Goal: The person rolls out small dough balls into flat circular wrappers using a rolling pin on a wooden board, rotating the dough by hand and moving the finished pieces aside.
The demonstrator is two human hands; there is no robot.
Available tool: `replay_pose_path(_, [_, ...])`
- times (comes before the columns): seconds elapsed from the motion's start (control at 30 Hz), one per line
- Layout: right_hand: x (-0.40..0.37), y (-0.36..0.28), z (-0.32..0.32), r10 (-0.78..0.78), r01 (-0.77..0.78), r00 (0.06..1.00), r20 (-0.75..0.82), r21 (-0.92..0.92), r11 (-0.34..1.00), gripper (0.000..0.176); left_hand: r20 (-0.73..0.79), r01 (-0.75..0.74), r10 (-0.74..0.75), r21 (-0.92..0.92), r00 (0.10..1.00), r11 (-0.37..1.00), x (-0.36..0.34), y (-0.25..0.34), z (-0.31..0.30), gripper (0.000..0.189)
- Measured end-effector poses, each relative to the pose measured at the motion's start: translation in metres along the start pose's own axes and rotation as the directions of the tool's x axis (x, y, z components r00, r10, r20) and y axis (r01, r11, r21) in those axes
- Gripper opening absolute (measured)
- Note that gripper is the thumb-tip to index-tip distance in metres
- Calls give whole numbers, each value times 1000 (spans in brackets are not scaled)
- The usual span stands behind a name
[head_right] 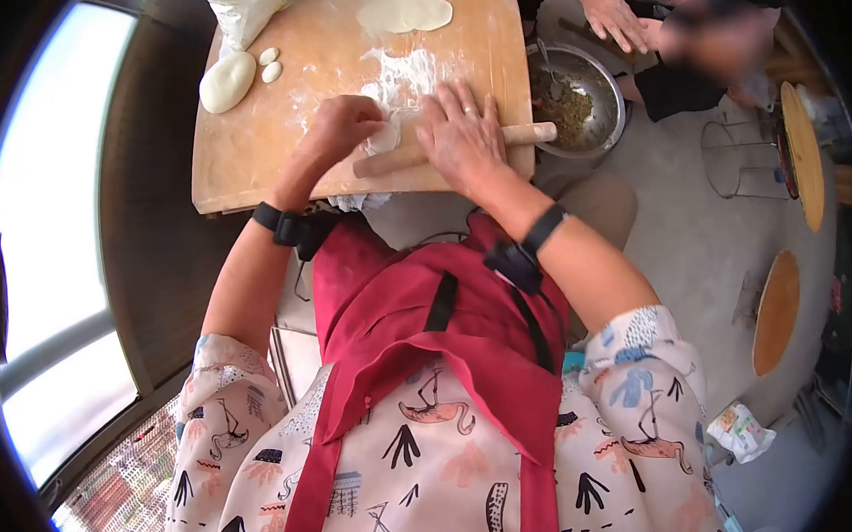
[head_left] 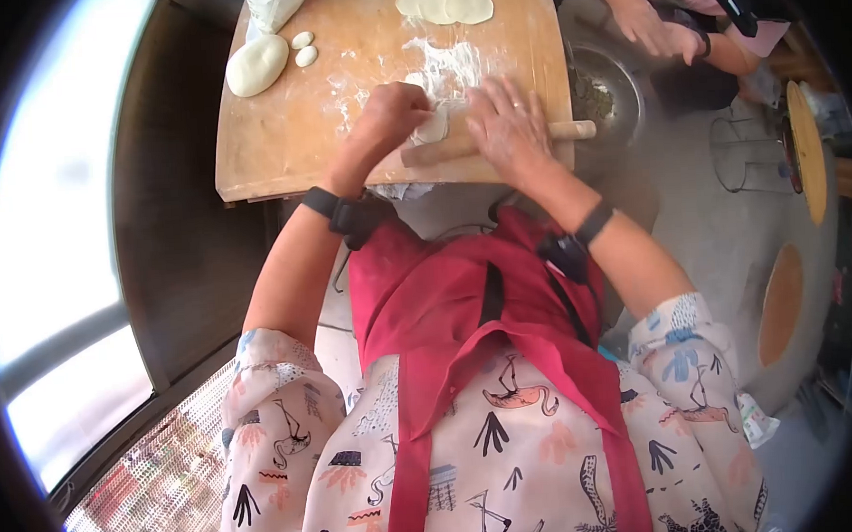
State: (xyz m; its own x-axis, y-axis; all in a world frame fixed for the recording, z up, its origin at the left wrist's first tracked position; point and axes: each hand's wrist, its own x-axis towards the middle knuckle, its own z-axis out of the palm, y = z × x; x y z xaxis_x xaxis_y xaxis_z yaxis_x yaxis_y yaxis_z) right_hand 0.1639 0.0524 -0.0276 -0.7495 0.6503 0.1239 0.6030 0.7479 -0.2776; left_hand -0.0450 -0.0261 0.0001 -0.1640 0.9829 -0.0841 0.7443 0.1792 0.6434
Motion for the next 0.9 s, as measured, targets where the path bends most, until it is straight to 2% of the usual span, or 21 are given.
replay_pose_path(0.07, [-14,0,-2,-50,51,999,-14,28,998,50,114,229,-205,-278,972,933,-5,-11,-3,15])
replay_pose_path(0.13, [13,2,1,-5,6,999,-36,41,999,50,145,237,-200,-320,969,917,-8,-5,-5,16])
replay_pose_path(0.2, [42,8,5,20,-16,997,-72,48,999,50,-21,4,-2,59,1000,998,-7,10,-5,17])
replay_pose_path(0.23, [51,9,7,24,-24,997,-76,5,1000,51,-67,-73,80,93,995,993,-4,12,-3,18])
replay_pose_path(0.3, [51,10,7,27,-30,997,-79,-43,999,51,-22,-74,77,115,997,991,3,13,-4,18])
replay_pose_path(0.37, [19,1,1,15,-14,999,-43,7,1000,50,29,-58,55,119,998,991,-1,7,2,18])
replay_pose_path(0.43, [-11,-5,-7,-9,9,1000,-19,5,1000,51,69,186,-176,-171,982,968,0,-2,2,17])
replay_pose_path(0.47, [-20,-6,-8,-31,31,999,8,13,999,51,76,185,-175,-173,982,967,0,-3,4,17])
replay_pose_path(0.5, [-15,-2,1,-40,41,998,-55,16,999,51,120,190,-166,-227,979,955,-4,1,3,17])
replay_pose_path(0.53, [-1,1,3,-28,29,998,-54,21,999,51,159,193,-153,-276,975,941,-7,5,1,16])
replay_pose_path(0.57, [20,1,1,9,-7,998,-68,26,1000,51,32,34,-33,-42,999,999,-6,14,3,16])
replay_pose_path(0.6, [38,3,0,42,-39,996,-83,33,999,52,33,33,-32,-32,999,999,-2,13,7,16])
replay_pose_path(0.67, [49,7,3,39,-39,993,-114,3,999,52,-94,-259,284,212,954,942,10,5,16,18])
replay_pose_path(0.7, [45,6,0,36,-34,994,-99,23,999,52,9,-190,192,180,981,965,11,13,10,21])
replay_pose_path(0.73, [37,3,-2,32,-29,997,-76,42,999,52,5,-185,187,172,982,968,10,15,8,21])
replay_pose_path(0.8, [-8,-6,-3,-3,5,998,-59,29,1000,52,55,-5,1,63,998,998,7,13,5,21])
replay_pose_path(0.83, [-19,-6,-2,-30,31,998,-56,18,999,51,57,-7,4,60,998,998,6,8,3,21])
replay_pose_path(0.9, [-14,-1,1,-32,34,997,-74,22,999,50,202,288,-239,-270,950,919,-1,3,1,22])
